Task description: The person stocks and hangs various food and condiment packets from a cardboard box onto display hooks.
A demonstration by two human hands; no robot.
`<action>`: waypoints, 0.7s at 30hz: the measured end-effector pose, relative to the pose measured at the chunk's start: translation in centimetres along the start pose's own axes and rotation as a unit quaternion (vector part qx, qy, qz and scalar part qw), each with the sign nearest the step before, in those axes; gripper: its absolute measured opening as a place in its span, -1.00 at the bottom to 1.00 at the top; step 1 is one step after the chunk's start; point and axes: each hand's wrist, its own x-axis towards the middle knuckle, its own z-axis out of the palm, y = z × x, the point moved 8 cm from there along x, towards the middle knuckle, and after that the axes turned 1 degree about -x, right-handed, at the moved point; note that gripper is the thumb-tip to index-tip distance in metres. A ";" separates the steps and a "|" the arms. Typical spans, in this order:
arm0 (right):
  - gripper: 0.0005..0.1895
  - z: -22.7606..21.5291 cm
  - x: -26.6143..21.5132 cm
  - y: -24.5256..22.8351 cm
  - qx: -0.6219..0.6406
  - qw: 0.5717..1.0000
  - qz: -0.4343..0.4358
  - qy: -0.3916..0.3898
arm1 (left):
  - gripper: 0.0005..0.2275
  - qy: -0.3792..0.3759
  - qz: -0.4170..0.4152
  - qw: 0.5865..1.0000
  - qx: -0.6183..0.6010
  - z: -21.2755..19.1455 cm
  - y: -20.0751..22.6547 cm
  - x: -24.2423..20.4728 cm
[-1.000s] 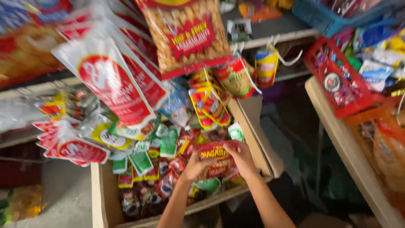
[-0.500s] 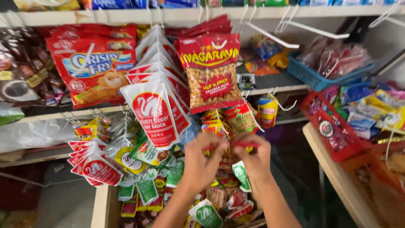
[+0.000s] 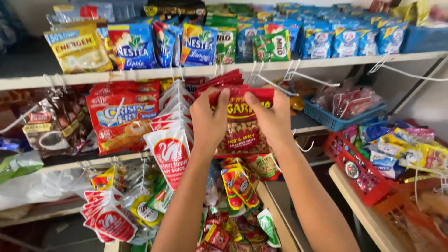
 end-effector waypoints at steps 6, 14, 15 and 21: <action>-0.85 0.6 1.4 2.3 0.024 0.998 0.047 -0.025 | -0.79 0.038 -0.023 0.998 -0.033 -0.4 -1.6 -0.1; -0.85 0.7 1.1 1.7 0.044 0.995 0.078 -0.042 | -0.78 0.017 -0.051 0.998 -0.041 -0.3 -2.2 -0.1; -0.85 0.7 1.2 1.3 0.041 0.996 0.063 -0.047 | -0.78 0.017 -0.057 0.997 -0.052 -0.4 -2.2 0.0; -0.81 0.8 1.9 2.7 0.021 0.995 0.089 -0.049 | -0.75 0.031 -0.090 0.993 -0.076 -0.3 -3.5 0.1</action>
